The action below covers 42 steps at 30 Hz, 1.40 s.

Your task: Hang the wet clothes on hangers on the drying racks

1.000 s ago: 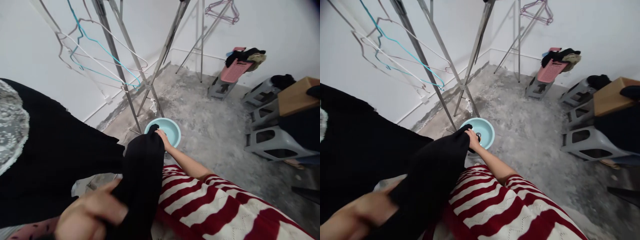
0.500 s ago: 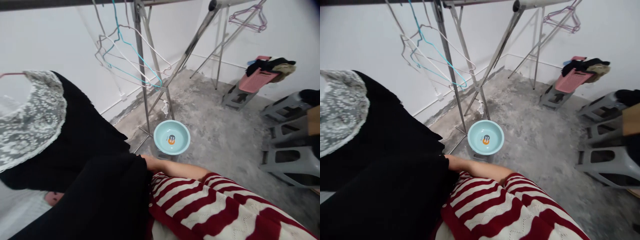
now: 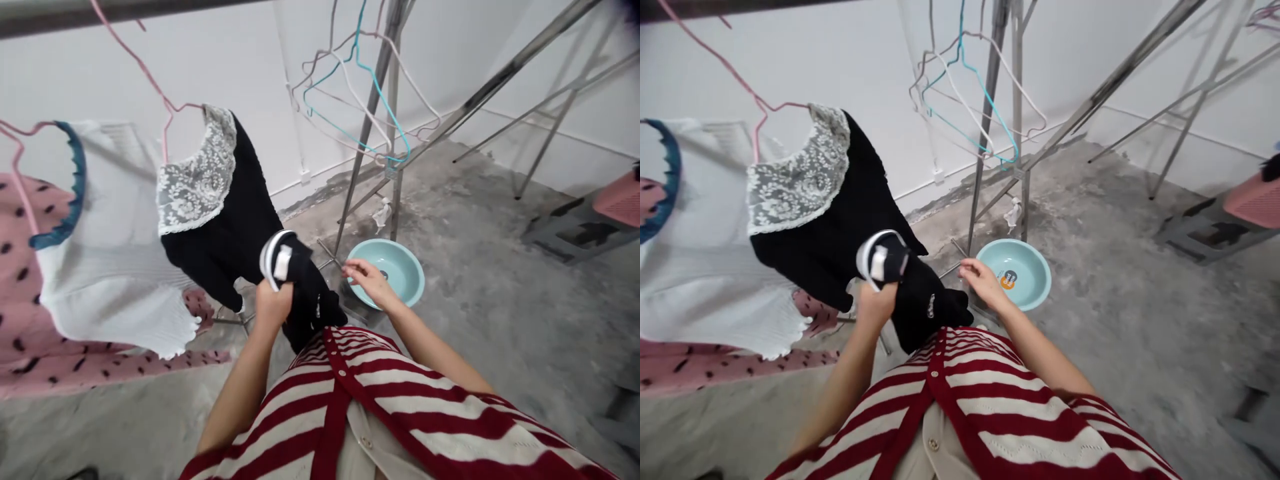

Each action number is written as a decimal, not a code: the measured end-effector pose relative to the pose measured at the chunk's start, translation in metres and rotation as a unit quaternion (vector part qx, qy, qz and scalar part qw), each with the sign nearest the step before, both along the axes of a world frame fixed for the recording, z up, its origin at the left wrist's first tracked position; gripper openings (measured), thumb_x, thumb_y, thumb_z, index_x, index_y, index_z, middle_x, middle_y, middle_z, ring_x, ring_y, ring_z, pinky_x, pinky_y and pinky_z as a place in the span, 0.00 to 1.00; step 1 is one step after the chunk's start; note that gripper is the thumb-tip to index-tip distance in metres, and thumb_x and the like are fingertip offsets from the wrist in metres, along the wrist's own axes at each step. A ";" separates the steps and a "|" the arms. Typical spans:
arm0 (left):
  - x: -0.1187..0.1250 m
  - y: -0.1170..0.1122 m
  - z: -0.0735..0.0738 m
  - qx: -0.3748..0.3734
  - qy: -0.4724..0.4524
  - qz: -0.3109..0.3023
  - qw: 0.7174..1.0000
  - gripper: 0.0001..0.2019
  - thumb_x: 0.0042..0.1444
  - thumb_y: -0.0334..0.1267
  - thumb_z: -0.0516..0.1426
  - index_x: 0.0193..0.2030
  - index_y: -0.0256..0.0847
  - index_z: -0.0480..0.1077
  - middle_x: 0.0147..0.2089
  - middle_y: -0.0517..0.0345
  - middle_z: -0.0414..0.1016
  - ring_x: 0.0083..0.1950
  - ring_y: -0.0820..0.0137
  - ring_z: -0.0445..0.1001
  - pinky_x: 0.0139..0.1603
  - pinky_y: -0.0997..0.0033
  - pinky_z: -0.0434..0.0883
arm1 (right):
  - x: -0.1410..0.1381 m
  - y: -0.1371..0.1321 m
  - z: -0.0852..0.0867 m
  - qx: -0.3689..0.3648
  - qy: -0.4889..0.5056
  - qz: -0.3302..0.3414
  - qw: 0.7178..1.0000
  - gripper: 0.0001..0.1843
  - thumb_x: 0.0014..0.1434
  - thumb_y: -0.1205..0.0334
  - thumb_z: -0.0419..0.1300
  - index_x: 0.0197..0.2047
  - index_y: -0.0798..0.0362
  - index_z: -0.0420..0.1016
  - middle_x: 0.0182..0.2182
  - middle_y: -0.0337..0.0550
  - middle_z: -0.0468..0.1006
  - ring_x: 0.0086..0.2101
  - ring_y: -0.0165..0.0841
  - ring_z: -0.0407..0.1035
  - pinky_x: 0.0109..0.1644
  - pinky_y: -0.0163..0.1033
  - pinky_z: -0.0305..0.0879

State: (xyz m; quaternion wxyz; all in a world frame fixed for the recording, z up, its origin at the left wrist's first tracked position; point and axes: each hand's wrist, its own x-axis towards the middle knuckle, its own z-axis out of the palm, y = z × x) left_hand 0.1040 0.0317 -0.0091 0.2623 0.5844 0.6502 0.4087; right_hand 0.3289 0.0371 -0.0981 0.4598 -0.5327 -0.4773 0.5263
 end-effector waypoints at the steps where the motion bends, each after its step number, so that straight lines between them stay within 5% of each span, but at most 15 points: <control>1: 0.005 0.002 -0.005 -0.021 0.022 -0.013 0.999 0.11 0.49 0.41 0.56 0.33 0.35 0.74 0.27 0.54 0.77 0.37 0.62 0.76 0.38 0.68 0.71 | -0.002 -0.003 0.016 0.032 0.021 0.009 0.999 0.21 0.55 0.53 0.57 0.51 0.52 0.67 0.46 0.48 0.75 0.44 0.36 0.71 0.46 0.42 0.69; 5: 0.019 0.005 -0.013 -0.038 0.088 -0.095 0.991 0.11 0.47 0.39 0.55 0.34 0.37 0.74 0.33 0.50 0.79 0.37 0.60 0.77 0.37 0.68 0.70 | -0.022 -0.015 0.070 0.157 0.000 0.081 0.984 0.38 0.48 0.54 0.65 0.61 0.48 0.59 0.59 0.50 0.65 0.57 0.40 0.63 0.57 0.45 0.63; 9: 0.026 0.002 -0.007 -0.062 0.127 -0.125 0.982 0.11 0.45 0.39 0.58 0.34 0.36 0.75 0.31 0.47 0.79 0.34 0.59 0.76 0.32 0.68 0.68 | -0.040 -0.016 0.089 0.197 -0.026 0.091 0.976 0.42 0.48 0.53 0.65 0.64 0.49 0.55 0.59 0.49 0.64 0.59 0.41 0.59 0.60 0.46 0.60; 16: 0.010 -0.002 -0.002 -0.048 0.073 -0.221 0.971 0.15 0.47 0.42 0.58 0.41 0.38 0.74 0.29 0.60 0.77 0.30 0.68 0.72 0.31 0.73 0.67 | -0.033 0.011 0.081 0.255 -0.061 0.063 0.963 0.13 0.49 0.59 0.61 0.39 0.53 0.72 0.39 0.43 0.75 0.42 0.36 0.68 0.49 0.41 0.64; 21: -0.025 0.006 0.011 -0.030 0.099 -0.132 0.986 0.12 0.47 0.40 0.58 0.40 0.42 0.73 0.35 0.61 0.76 0.35 0.70 0.72 0.37 0.73 0.67 | -0.021 0.020 0.079 0.198 -0.085 -0.012 0.976 0.05 0.50 0.62 0.58 0.30 0.54 0.68 0.25 0.34 0.69 0.29 0.28 0.62 0.35 0.33 0.60; 27: -0.036 0.009 0.029 0.066 0.063 -0.045 0.995 0.11 0.55 0.41 0.52 0.36 0.39 0.72 0.35 0.58 0.74 0.38 0.70 0.71 0.41 0.73 0.67 | -0.013 0.012 0.078 0.143 -0.020 0.051 0.988 0.07 0.49 0.60 0.62 0.29 0.54 0.68 0.24 0.32 0.68 0.26 0.25 0.61 0.31 0.30 0.59; 31: -0.026 0.005 0.047 0.045 -0.093 -0.087 0.991 0.11 0.52 0.44 0.55 0.34 0.39 0.72 0.30 0.60 0.73 0.34 0.71 0.70 0.37 0.74 0.68 | 0.005 0.006 0.074 0.116 -0.003 0.143 0.983 0.14 0.43 0.60 0.68 0.32 0.54 0.70 0.26 0.33 0.70 0.27 0.24 0.63 0.31 0.29 0.60; 34: -0.017 0.001 0.064 -0.003 -0.204 -0.134 0.970 0.11 0.49 0.45 0.58 0.33 0.39 0.72 0.28 0.61 0.73 0.30 0.73 0.70 0.32 0.75 0.68 | 0.020 0.002 0.069 0.083 0.018 0.282 0.956 0.31 0.34 0.56 0.73 0.43 0.52 0.72 0.36 0.39 0.76 0.35 0.30 0.70 0.39 0.34 0.66; 36: -0.013 -0.002 0.074 -0.042 -0.249 -0.159 0.954 0.11 0.46 0.44 0.60 0.31 0.38 0.72 0.26 0.62 0.72 0.26 0.74 0.70 0.28 0.76 0.68 | 0.026 0.000 0.067 0.071 0.040 0.318 0.945 0.37 0.31 0.49 0.73 0.46 0.52 0.73 0.40 0.42 0.77 0.39 0.35 0.72 0.43 0.37 0.67; 42: -0.016 -0.003 0.089 -0.128 -0.271 -0.211 0.930 0.10 0.42 0.43 0.62 0.27 0.37 0.71 0.22 0.61 0.72 0.22 0.75 0.68 0.22 0.78 0.64 | 0.032 -0.002 0.079 0.131 -0.024 0.077 0.988 0.18 0.50 0.45 0.63 0.34 0.53 0.76 0.28 0.39 0.75 0.29 0.30 0.68 0.34 0.35 0.64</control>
